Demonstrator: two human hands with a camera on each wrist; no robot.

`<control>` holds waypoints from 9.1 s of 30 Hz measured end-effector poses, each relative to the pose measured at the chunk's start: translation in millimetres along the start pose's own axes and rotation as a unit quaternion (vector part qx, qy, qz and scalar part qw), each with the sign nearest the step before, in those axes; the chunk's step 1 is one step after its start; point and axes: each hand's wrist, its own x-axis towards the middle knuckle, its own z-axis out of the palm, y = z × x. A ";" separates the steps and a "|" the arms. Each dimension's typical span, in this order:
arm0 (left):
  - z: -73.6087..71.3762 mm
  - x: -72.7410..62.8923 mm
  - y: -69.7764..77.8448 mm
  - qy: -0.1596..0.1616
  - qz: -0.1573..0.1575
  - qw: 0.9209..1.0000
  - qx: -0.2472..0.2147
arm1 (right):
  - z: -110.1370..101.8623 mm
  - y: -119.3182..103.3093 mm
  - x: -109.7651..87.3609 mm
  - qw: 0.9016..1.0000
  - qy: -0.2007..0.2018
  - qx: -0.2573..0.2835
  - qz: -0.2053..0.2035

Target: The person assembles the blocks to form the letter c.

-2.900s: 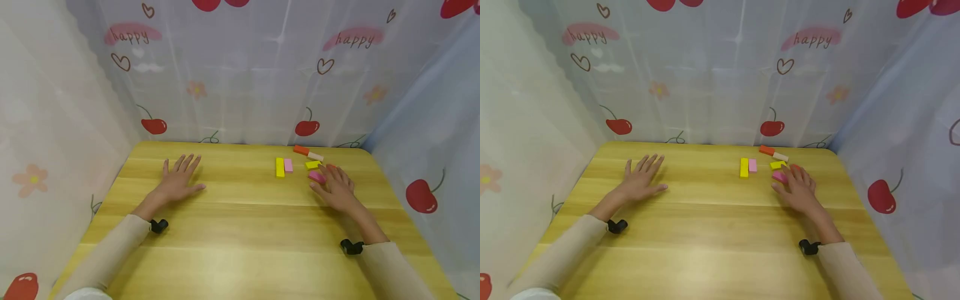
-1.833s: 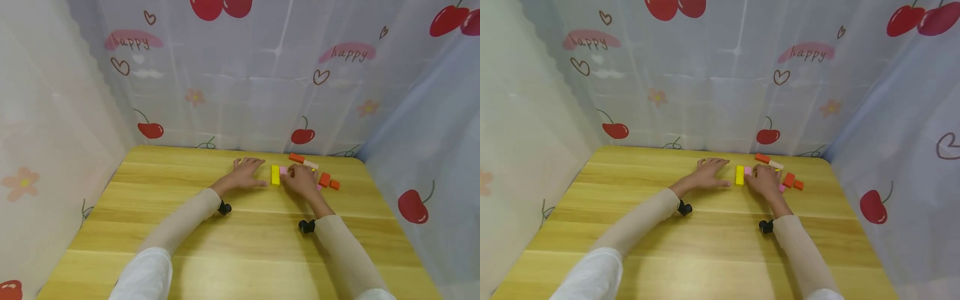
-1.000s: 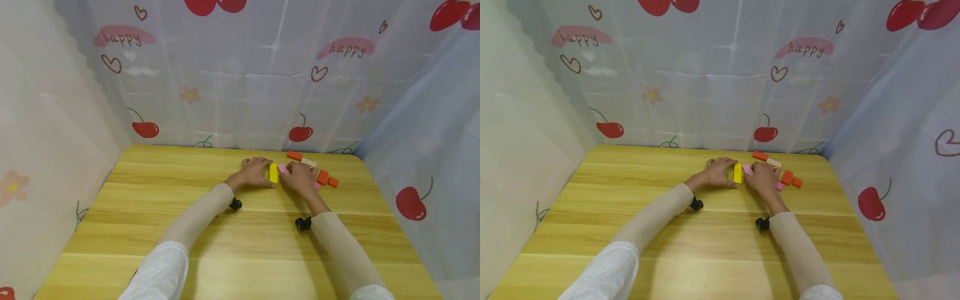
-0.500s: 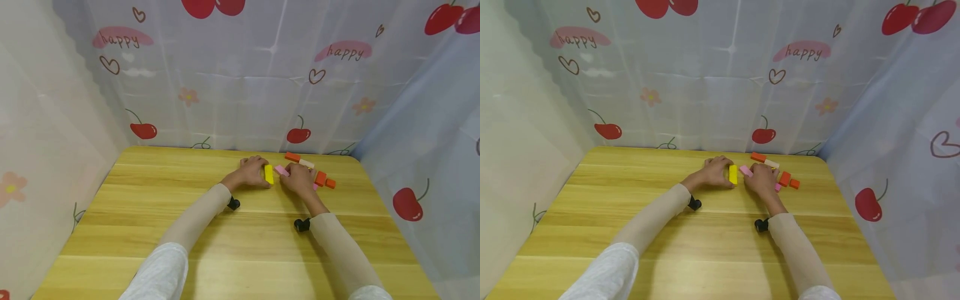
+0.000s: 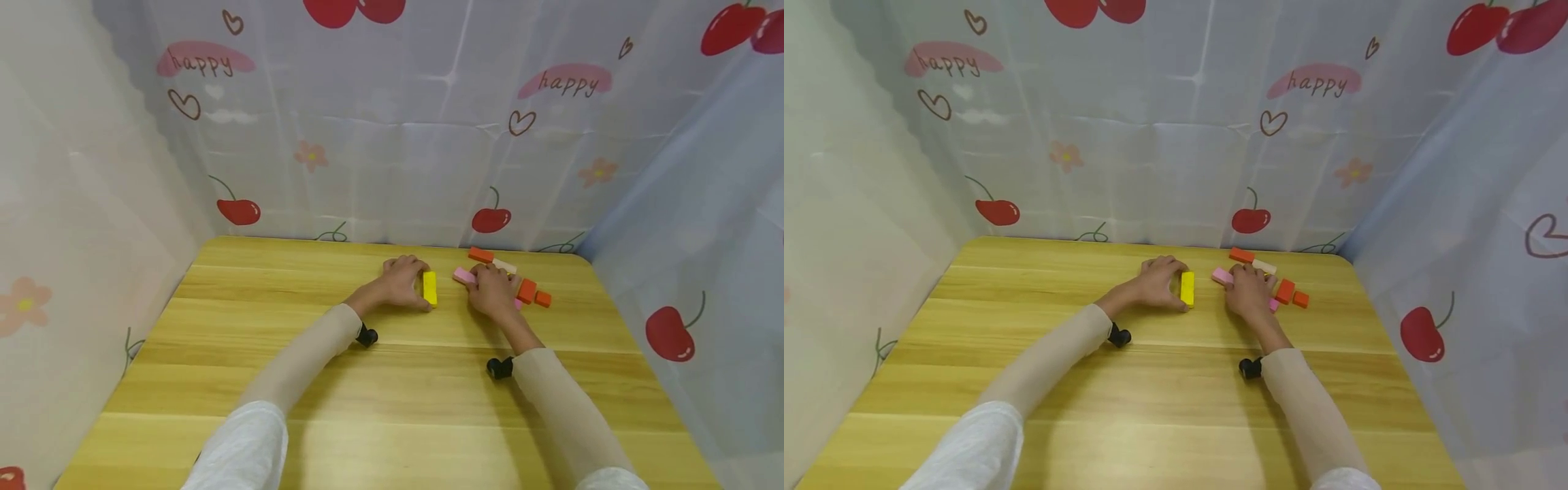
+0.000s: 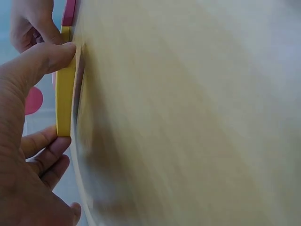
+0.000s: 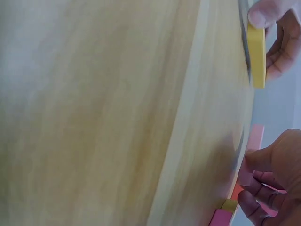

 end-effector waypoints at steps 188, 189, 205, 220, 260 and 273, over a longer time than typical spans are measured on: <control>-34.5 -181.5 -62.7 0.015 -0.054 0.998 -0.021 | -6.3 9.3 9.8 0.969 -0.053 0.079 -0.229; -34.6 -181.4 -62.6 0.014 -0.055 0.998 -0.022 | -9.2 15.5 7.3 0.970 -0.052 0.077 -0.223; -36.4 -183.5 -61.9 0.012 -0.064 0.998 -0.023 | -32.9 80.4 -24.6 0.985 -0.034 0.062 -0.156; -37.6 -182.3 -61.5 0.011 -0.060 0.998 -0.023 | -27.8 91.1 -26.5 0.990 -0.053 0.032 -0.127; -39.7 -183.8 -59.2 0.009 -0.064 0.997 -0.030 | -15.5 46.7 -8.2 0.978 -0.032 0.044 -0.201; -37.5 -181.4 -61.5 0.009 -0.071 0.997 -0.025 | -1.5 17.8 10.1 0.969 -0.038 0.076 -0.233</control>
